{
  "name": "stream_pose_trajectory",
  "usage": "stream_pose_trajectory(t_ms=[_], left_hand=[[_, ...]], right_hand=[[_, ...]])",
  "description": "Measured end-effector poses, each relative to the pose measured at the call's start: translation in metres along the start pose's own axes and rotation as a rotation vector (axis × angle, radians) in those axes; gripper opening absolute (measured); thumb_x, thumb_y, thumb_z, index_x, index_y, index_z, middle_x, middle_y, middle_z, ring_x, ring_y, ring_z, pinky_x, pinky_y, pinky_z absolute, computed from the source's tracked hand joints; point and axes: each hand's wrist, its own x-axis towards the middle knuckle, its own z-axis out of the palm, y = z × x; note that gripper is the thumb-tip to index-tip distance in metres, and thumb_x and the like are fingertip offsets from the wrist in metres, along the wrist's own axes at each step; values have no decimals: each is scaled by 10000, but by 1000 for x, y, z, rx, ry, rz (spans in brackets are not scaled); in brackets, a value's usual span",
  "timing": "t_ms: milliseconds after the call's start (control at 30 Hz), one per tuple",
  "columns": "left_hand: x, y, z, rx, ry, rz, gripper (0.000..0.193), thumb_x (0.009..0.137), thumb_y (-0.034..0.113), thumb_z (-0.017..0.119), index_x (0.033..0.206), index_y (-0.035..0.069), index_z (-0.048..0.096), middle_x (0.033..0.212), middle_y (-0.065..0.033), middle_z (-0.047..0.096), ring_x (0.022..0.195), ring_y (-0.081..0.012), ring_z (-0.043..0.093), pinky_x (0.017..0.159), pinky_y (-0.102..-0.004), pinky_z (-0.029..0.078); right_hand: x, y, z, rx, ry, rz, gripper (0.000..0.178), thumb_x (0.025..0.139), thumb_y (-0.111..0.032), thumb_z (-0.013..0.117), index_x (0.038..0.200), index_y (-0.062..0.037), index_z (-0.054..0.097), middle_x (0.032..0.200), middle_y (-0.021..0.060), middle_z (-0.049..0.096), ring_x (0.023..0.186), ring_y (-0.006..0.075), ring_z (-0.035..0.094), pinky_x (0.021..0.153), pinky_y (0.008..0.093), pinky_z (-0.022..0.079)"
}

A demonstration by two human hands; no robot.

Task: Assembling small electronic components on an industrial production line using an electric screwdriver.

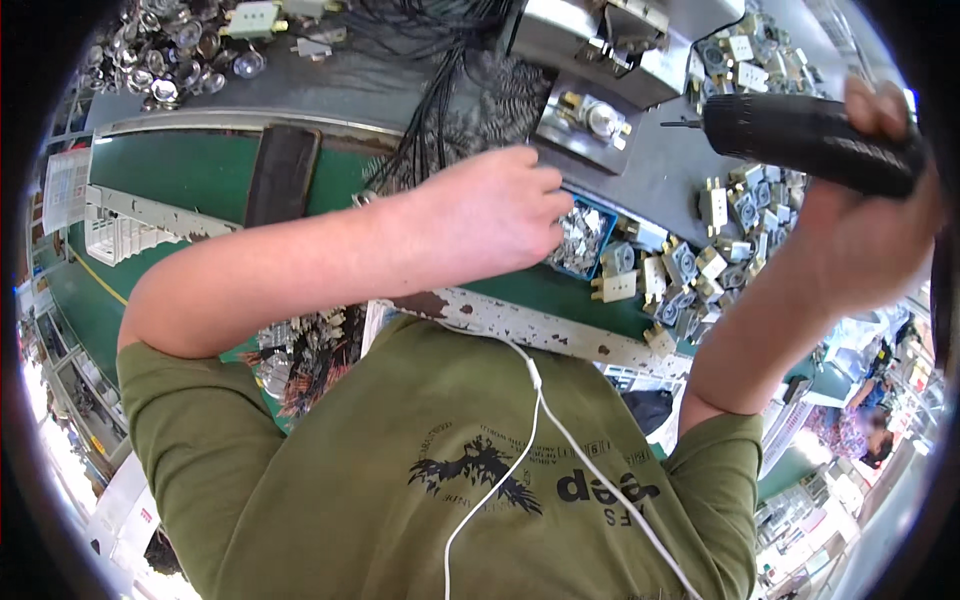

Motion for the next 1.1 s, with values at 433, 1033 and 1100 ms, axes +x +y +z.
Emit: stream_pose_trajectory(t_ms=[433,1033,1100], left_hand=[[13,0,0,-318,122,-51,102,815,122,647,896,62,636,846,-63,652,862,-233,693,777,-375,549],[9,-40,-25,-282,352,-244,99,820,125,687,900,67,676,808,-69,682,821,-265,698,747,-386,515],[10,-55,-24,-256,463,-308,113,839,168,728,899,89,673,790,-45,676,807,-263,688,733,-387,490]], right_hand=[[3,0,101,22,81,-108,270,990,-50,668,1205,19,519,983,148,670,612,152,620,550,288,524],[7,-16,115,-68,-222,-40,161,946,35,664,1096,38,606,955,127,719,617,121,639,544,250,523],[-3,-24,111,-35,-158,37,159,948,20,671,1096,41,614,955,135,718,598,126,635,533,251,521]])
